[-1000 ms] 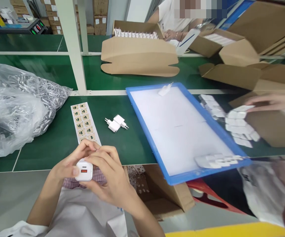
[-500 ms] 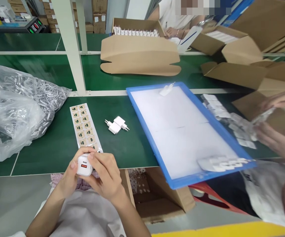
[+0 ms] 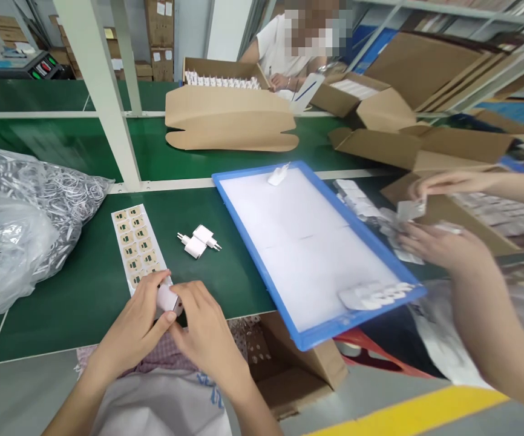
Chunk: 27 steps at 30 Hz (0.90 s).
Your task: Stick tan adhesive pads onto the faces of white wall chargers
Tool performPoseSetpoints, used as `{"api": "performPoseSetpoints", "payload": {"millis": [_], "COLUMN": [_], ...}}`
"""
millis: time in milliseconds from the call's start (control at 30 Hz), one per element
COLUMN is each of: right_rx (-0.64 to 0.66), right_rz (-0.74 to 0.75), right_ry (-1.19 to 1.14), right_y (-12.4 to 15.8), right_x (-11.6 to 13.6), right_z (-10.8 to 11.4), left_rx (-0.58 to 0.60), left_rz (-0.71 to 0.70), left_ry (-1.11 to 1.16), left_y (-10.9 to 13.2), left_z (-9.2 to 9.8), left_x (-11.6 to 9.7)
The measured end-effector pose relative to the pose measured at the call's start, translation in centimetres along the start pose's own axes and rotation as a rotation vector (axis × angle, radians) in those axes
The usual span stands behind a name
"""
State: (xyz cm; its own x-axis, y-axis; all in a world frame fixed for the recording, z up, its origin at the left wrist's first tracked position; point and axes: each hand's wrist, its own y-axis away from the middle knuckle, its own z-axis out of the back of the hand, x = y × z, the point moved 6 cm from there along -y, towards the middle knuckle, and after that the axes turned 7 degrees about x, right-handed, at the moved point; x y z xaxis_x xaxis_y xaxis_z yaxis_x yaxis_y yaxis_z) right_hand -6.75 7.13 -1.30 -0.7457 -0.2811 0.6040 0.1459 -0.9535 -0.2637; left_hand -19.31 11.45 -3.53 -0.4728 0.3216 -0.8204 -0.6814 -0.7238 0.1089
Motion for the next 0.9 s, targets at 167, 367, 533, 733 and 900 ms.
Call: {"api": "performPoseSetpoints", "payload": {"millis": [167, 367, 533, 733, 900], "right_rx": [-0.234, -0.326, -0.271, -0.343, -0.328], "right_rz": [-0.145, -0.217, -0.203, -0.492, -0.679], "right_ry": [0.085, 0.328, 0.393, 0.356, 0.213], "right_y": [-1.4, -2.2, -5.3, -14.7, -18.6], "right_x": [-5.0, -5.3, -6.7, -17.7, -23.4], "right_z": [-1.2, -1.9, 3.0, 17.0, 19.8], "left_rx": [-0.169, -0.337, -0.227, -0.147, -0.162], "left_rz": [0.047, 0.150, 0.139, 0.105, 0.146], "left_ry": [-0.067, -0.034, -0.079, -0.415, -0.398], "left_y": [0.1, 1.2, -0.3, -1.9, -1.9], "left_z": [2.6, 4.4, 2.9, 1.0, 0.6], "left_x": [2.3, 5.0, 7.4, 8.9, 8.3]}}
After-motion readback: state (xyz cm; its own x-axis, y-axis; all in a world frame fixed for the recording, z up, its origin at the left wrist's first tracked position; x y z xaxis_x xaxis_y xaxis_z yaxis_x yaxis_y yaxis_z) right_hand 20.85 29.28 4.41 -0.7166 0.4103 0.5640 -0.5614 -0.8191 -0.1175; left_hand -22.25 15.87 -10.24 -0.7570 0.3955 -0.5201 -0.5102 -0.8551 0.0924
